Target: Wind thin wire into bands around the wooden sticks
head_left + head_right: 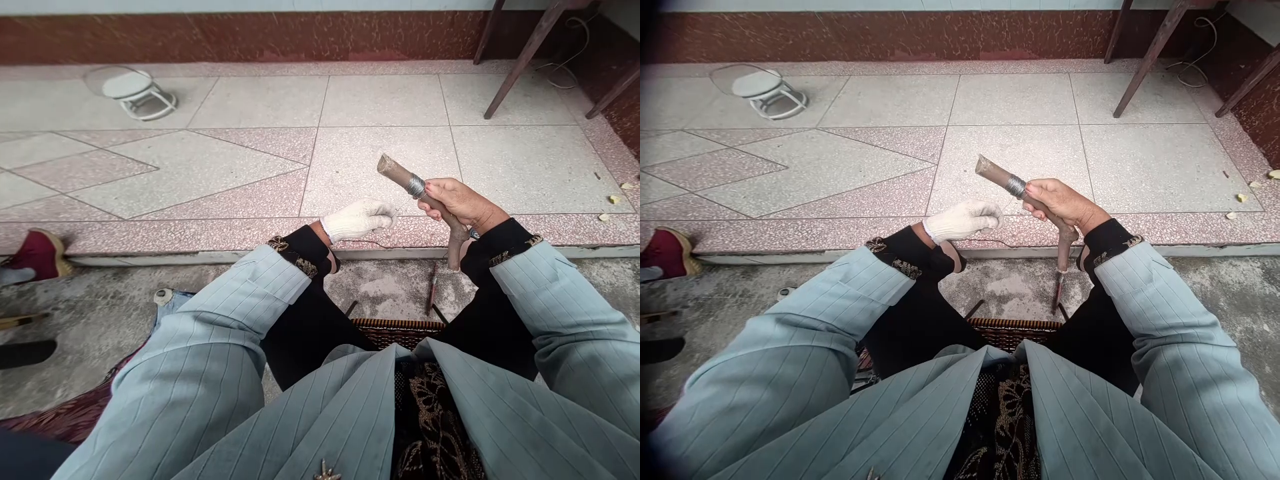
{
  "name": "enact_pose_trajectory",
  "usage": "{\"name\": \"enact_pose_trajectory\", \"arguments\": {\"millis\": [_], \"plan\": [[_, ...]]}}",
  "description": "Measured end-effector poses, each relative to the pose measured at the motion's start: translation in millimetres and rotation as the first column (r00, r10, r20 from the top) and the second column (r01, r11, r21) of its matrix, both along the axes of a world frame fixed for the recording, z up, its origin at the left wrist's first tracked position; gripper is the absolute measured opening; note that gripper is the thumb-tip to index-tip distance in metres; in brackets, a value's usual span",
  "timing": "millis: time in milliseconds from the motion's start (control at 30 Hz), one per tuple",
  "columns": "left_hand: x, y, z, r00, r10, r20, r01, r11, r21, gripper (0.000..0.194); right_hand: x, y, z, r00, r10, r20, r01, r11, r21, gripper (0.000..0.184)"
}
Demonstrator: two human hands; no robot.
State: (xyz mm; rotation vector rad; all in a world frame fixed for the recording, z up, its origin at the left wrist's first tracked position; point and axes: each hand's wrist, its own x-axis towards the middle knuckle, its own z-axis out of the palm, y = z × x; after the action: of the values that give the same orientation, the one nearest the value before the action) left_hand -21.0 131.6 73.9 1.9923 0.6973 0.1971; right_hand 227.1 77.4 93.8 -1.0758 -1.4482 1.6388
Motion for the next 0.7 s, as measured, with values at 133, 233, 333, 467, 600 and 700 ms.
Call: {"name": "enact_pose_trajectory", "arguments": {"millis": [133,233,333,467,600,700], "plan": [[-0.9,3.6,-2.9,0.992,-0.116,-0.050,0.120,0.990,0.069,0.013,-2.6,-8.6,-0.5,0.999,0.046,0.008,-0.046,0.999,-0.026,0.036],[-1.0,10.8,-7.2,0.998,-0.064,-0.024,0.065,0.995,0.081,0.011,-3.9,-10.3,-0.2,0.970,0.236,0.057,-0.233,0.971,-0.047,0.038],[-1.5,17.8,-8.3,0.997,-0.054,-0.048,0.059,0.994,0.090,0.013,-2.2,-5.5,-0.2,0.866,0.450,0.219,-0.448,0.892,-0.062,0.039],[1.7,14.9,-10.3,0.986,-0.121,-0.119,0.142,0.971,0.192,0.011,2.0,3.9,-3.7,0.622,0.603,0.499,-0.630,0.764,-0.138,0.035],[13.8,0.2,-18.6,0.985,-0.134,-0.112,0.138,0.990,0.023,0.012,0.1,7.6,-9.3,0.455,0.381,0.805,-0.510,0.853,-0.115,0.029],[22.6,-6.7,-25.4,1.000,-0.008,-0.026,0.001,0.960,-0.280,0.013,-1.2,11.1,-10.3,0.375,0.054,0.925,-0.315,0.946,0.072,0.031]]}}
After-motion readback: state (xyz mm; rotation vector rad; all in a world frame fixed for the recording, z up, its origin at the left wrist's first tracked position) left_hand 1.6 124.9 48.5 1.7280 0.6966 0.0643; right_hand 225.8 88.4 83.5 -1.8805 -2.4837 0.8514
